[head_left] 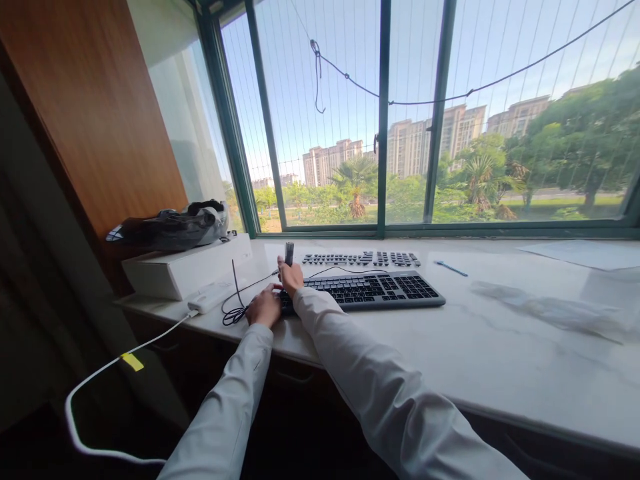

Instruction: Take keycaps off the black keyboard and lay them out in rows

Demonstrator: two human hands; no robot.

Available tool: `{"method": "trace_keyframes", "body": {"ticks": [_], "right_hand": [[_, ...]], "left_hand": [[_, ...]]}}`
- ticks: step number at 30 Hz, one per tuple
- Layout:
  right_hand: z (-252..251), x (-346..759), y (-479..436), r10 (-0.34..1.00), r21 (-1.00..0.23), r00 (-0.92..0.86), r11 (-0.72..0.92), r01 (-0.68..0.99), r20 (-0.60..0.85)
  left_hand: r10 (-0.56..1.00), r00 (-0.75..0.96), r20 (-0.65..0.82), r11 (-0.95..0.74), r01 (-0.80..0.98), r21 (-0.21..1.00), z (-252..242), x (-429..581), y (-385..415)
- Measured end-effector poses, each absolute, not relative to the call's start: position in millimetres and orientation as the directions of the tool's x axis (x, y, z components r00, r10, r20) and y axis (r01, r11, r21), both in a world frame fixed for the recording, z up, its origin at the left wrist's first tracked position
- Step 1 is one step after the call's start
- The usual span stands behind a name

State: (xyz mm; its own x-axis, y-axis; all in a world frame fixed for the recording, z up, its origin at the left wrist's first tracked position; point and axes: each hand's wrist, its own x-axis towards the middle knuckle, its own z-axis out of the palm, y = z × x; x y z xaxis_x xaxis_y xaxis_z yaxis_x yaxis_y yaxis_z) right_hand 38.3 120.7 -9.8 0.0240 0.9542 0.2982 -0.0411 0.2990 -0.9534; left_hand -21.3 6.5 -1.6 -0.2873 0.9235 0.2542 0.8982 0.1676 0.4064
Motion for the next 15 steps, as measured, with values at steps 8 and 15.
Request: {"method": "trace_keyframes", "body": {"ticks": [8, 15], "right_hand": [[5.4, 45.0, 98.6, 0.954, -0.957, 0.096, 0.274, 0.095, 0.283], [3.9, 48.9, 100.8, 0.955, -0.963, 0.125, 0.268, 0.038, 0.271]], "left_hand": [[0.923, -0.285, 0.259, 0.178, 0.912, 0.37, 0.1, -21.8, 7.2], [0.917, -0.305, 0.256, 0.18, 0.891, 0.416, -3.0, -22.8, 10.5]]}}
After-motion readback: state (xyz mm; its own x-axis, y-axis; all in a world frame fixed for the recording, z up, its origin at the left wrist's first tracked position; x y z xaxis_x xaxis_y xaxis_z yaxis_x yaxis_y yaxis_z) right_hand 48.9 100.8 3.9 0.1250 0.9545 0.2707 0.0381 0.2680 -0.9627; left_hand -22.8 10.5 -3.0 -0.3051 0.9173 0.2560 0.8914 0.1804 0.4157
